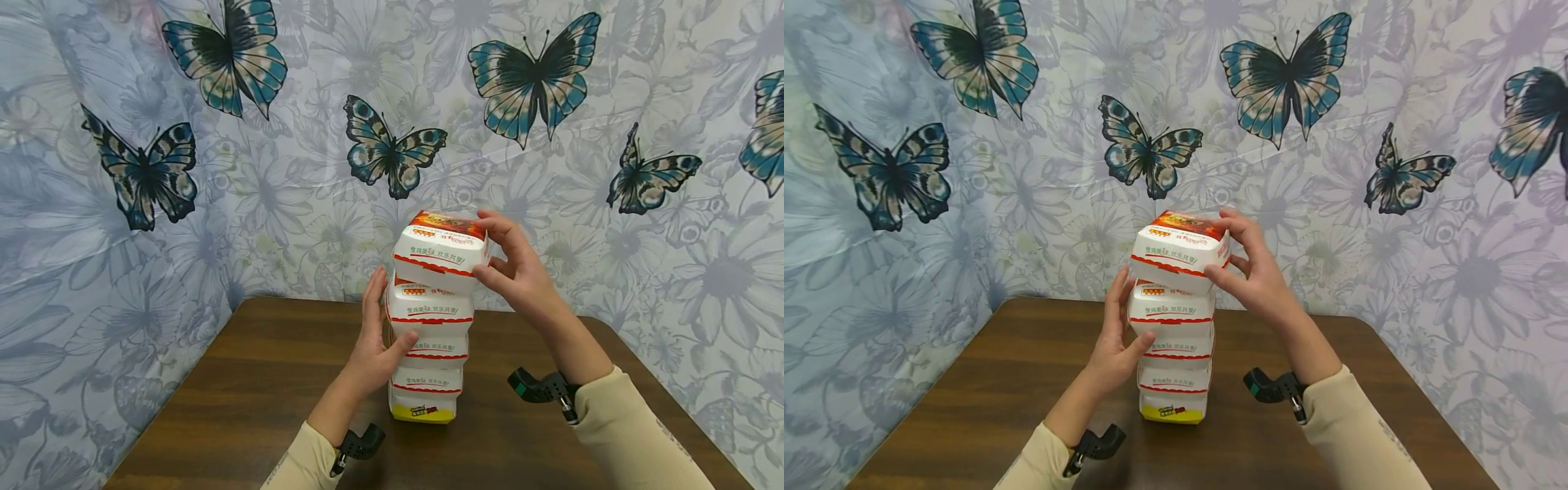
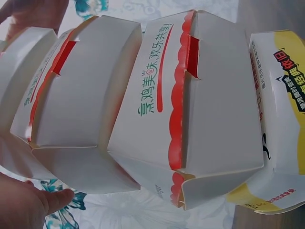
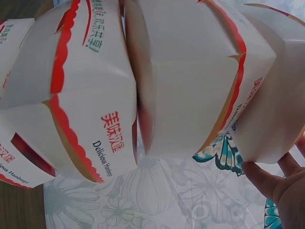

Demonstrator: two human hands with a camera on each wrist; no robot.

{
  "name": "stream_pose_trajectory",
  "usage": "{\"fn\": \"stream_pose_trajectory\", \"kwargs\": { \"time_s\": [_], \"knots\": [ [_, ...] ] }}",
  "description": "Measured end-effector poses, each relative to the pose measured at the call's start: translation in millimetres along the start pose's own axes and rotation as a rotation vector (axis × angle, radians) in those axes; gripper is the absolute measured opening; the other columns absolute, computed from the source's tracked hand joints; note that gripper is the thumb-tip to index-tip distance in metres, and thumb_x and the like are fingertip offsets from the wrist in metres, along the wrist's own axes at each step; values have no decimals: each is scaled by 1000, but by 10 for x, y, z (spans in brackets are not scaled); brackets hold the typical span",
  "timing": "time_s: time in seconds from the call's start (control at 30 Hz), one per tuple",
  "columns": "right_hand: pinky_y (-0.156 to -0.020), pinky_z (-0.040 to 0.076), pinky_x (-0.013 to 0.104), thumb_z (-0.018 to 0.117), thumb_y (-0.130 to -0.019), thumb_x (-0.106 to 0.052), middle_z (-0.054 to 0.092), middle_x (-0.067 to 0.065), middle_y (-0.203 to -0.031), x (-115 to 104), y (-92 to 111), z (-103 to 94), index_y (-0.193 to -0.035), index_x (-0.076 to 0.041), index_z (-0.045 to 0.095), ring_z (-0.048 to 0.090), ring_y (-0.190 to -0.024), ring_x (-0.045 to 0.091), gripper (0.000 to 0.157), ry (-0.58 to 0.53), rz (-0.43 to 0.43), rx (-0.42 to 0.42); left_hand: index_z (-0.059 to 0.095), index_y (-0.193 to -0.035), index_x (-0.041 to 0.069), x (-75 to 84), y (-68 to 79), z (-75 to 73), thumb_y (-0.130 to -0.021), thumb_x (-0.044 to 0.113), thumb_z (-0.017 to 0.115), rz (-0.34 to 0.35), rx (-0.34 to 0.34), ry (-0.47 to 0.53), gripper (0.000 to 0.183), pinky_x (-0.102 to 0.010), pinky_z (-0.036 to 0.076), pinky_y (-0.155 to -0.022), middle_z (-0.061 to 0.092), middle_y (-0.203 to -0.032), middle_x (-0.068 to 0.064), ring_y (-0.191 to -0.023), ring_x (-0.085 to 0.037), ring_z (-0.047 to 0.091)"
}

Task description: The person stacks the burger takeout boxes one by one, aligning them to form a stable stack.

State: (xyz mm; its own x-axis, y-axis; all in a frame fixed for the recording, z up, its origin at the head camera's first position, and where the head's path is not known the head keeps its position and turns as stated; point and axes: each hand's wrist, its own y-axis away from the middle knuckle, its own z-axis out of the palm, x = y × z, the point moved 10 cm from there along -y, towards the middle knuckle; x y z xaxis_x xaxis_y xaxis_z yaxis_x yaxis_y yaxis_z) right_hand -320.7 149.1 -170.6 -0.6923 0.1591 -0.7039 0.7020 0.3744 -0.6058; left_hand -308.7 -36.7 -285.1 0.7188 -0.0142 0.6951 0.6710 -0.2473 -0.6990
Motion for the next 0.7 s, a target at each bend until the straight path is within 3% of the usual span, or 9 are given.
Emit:
{"fn": "stream_pose_trajectory", "kwargs": {
  "time_s": [0.2, 0.43, 0.7],
  "knots": [
    [-92, 50, 22, 60, -94, -3, 21, -1, -164, 36, 4, 14, -147, -12, 38, 24, -148, 27, 58, 30, 9, -20, -1, -161, 23, -4, -2, 2, -96, 31, 67, 1, -6, 7, 94, -65, 14, -121, -5, -167, 9, -155, -29, 3],
    [-97, 48, 26, 58, -95, -7, 19, -5, -164, 34, 0, 32, -147, -16, 39, 17, -152, 25, 56, 85, 22, -44, -2, -160, 25, -18, -14, 16, -96, 30, 66, -1, -25, 14, 94, -64, 16, -121, -5, -167, 9, -155, -26, 2],
    [-108, 34, 64, 58, -94, -7, 17, -6, -164, 44, -6, 55, -149, -17, 39, 11, -154, 18, 59, 87, 8, -62, -5, -160, 27, -39, -10, 19, -96, 33, 65, -2, -38, 18, 96, -66, 15, -120, -1, -166, -3, -154, -31, 3]
  ]
}}
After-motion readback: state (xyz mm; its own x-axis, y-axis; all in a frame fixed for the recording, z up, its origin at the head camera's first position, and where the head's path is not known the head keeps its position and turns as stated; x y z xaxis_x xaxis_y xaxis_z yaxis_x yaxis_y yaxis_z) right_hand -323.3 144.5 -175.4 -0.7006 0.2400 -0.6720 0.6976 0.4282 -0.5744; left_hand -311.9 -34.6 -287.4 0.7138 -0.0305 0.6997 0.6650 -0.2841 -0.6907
